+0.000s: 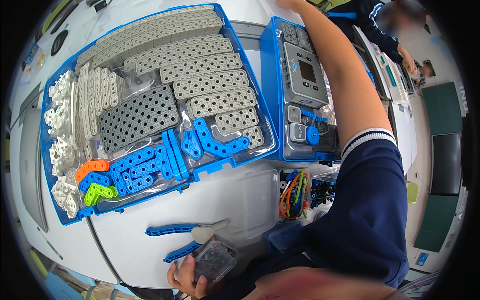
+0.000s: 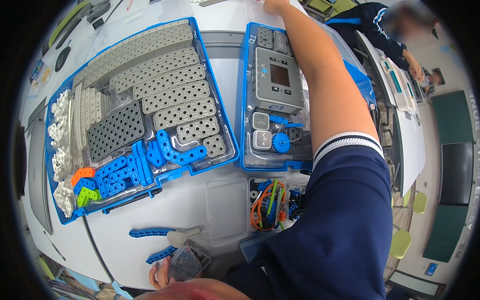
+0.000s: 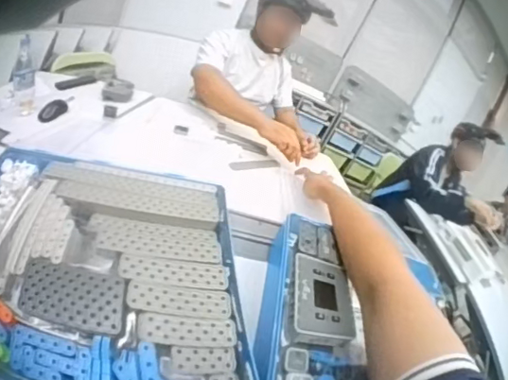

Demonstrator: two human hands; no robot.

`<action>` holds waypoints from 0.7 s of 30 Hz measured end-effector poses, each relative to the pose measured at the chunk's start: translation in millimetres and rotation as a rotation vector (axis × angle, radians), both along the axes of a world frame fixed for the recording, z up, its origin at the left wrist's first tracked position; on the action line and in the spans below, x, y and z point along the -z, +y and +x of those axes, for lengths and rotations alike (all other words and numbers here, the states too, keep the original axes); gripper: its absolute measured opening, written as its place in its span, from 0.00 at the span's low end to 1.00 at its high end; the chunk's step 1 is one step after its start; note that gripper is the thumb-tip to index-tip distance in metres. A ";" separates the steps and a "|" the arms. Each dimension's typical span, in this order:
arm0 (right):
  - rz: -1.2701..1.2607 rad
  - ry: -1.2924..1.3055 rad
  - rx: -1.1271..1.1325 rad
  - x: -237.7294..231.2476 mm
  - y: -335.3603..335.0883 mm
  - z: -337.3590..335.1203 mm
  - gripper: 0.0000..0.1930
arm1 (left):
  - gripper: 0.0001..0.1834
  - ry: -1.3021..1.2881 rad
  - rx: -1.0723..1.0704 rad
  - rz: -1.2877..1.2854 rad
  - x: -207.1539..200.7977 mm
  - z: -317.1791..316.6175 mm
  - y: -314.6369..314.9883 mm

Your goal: The person assembles small plastic components using a blue and gray handheld tool, then organizes blue plastic pieces into a clear container. They handle a remote control and place it into a blue storage case with other parts.

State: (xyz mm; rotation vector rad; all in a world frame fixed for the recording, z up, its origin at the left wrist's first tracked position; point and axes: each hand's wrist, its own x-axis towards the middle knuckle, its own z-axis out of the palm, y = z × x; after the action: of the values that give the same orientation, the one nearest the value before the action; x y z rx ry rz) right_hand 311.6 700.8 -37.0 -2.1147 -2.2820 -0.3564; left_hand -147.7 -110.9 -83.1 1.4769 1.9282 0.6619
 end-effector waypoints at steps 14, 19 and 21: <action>-0.210 0.687 0.060 -56.5 -70.9 -27.8 0.32 | 0.36 0.305 0.180 0.601 -54.2 49.6 72.0; -0.296 1.360 0.148 -81.3 -77.8 -10.3 0.23 | 0.37 0.254 0.134 0.628 -56.2 54.5 77.7; -0.272 1.611 0.123 -83.5 -62.8 6.5 0.21 | 0.37 0.225 0.123 0.639 -55.8 55.7 78.6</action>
State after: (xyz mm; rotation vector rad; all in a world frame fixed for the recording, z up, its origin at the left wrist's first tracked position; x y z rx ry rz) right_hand 318.1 638.0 46.6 -1.4498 -1.1696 1.2318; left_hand -92.0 -32.2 -27.3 2.1125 1.8529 1.1695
